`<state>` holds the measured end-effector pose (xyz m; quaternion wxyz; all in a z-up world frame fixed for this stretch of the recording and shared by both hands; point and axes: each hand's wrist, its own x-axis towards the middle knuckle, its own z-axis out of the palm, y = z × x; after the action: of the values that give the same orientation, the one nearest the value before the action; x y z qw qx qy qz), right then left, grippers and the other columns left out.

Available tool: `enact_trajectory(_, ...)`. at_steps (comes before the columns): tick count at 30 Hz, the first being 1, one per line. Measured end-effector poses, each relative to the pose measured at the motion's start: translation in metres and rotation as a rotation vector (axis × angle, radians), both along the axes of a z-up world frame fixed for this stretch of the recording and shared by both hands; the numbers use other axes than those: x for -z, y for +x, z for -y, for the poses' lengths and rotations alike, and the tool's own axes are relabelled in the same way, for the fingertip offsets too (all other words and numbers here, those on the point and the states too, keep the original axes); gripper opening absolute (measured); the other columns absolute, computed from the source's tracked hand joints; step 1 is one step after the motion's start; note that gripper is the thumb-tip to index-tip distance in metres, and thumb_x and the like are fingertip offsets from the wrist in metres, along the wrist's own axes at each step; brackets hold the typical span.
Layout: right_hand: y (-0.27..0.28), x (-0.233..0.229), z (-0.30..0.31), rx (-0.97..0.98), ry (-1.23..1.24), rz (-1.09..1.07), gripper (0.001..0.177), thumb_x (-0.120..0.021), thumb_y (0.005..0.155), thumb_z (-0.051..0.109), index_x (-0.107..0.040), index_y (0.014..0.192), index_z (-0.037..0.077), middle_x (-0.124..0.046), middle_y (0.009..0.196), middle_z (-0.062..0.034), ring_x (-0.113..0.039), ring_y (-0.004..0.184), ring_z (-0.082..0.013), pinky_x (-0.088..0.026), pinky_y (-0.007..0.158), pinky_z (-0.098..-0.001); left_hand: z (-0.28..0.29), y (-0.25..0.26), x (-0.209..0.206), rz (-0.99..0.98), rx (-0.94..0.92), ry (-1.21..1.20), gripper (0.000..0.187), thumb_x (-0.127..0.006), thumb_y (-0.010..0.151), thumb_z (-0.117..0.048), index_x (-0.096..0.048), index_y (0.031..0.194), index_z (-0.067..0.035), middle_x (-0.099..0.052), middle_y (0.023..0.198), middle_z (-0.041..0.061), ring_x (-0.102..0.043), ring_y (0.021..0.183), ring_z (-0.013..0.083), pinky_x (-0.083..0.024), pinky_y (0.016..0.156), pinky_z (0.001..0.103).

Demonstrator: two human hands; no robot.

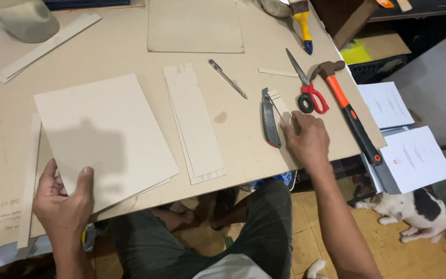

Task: The person aligns a stack of printed pages with a cardboard cover, uses a pen to mark the spine, and then writes on the cover. They then place the assembled book aside and begin aligning a separate stack of cardboard pieces.

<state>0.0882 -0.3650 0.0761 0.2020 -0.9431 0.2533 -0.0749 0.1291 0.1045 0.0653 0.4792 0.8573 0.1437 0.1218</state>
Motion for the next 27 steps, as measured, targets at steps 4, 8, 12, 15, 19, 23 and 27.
enact_trajectory(4,0.011,0.029,0.024,-0.094,-0.109,0.188,0.043,-0.064,0.093,0.018,-0.066,0.133,0.003,-0.072,0.108,-0.0226,-0.063,0.1,-0.0449,-0.05,0.072,-0.0562,-0.008,0.01,0.021,0.041,0.024,0.029,0.073,-0.076,0.094,-0.027,-0.048,0.15,0.01,-0.057,0.144,0.023,-0.056,0.126,0.0331,-0.045,0.101,0.039)
enact_trajectory(8,0.025,0.05,0.058,-0.03,-0.023,0.092,0.062,-0.062,0.08,0.022,-0.064,0.141,0.013,-0.074,0.109,-0.018,-0.069,0.094,-0.0364,-0.05,0.086,-0.0457,-0.028,0.015,0.055,0.213,0.076,0.021,0.071,-0.08,0.093,-0.024,-0.05,0.147,0.01,-0.054,0.146,0.028,-0.06,0.123,0.0445,-0.049,0.101,0.046)
enact_trajectory(12,0.011,0.036,0.045,-0.049,-0.182,0.072,0.011,-0.057,0.087,0.014,-0.068,0.085,0.011,-0.07,0.082,-0.0177,-0.066,0.078,-0.0453,-0.048,0.063,-0.0531,-0.018,0.005,0.016,0.106,0.028,-0.182,0.074,-0.078,0.092,-0.026,-0.043,0.15,0.005,-0.048,0.153,0.022,-0.048,0.138,0.0341,-0.041,0.114,0.038)
enact_trajectory(15,-0.008,0.025,0.014,-0.232,-0.169,0.371,0.028,-0.061,0.105,0.011,-0.071,0.127,-0.004,-0.07,0.122,-0.0245,-0.064,0.112,-0.0449,-0.047,0.092,-0.0537,-0.017,0.003,0.011,0.136,0.068,-0.249,0.071,-0.076,0.094,-0.019,-0.041,0.15,0.007,-0.049,0.153,0.02,-0.05,0.139,0.027,-0.035,0.118,0.031)
enact_trajectory(19,-0.014,0.007,-0.036,-0.411,0.092,0.333,0.038,-0.071,0.098,0.028,-0.067,0.13,0.008,-0.059,0.105,-0.0064,-0.061,0.098,-0.0262,-0.049,0.086,-0.0389,-0.022,0.008,0.026,0.22,0.165,-0.254,0.069,-0.079,0.098,-0.009,-0.04,0.152,0.009,-0.059,0.129,0.022,-0.062,0.118,0.0259,-0.052,0.103,0.037)
enact_trajectory(23,0.006,-0.006,-0.049,-0.281,-0.242,0.18,0.062,-0.081,0.085,0.041,-0.07,0.14,0.012,-0.056,0.116,-0.0175,-0.069,0.094,-0.0433,-0.057,0.083,-0.0558,-0.03,0.005,0.033,0.283,0.21,-0.253,0.068,-0.081,0.101,-0.004,-0.04,0.154,0.009,-0.065,0.11,0.022,-0.067,0.105,0.0258,-0.056,0.095,0.044)
enact_trajectory(27,0.022,0.027,-0.02,-0.195,-0.246,0.023,0.058,-0.069,0.089,0.039,-0.064,0.143,0.023,-0.058,0.119,-0.0132,-0.069,0.099,-0.0474,-0.055,0.085,-0.0644,-0.029,0.006,0.032,0.288,0.217,-0.269,0.067,-0.081,0.1,-0.003,-0.042,0.153,0.009,-0.065,0.106,0.022,-0.067,0.099,0.0248,-0.057,0.092,0.043)
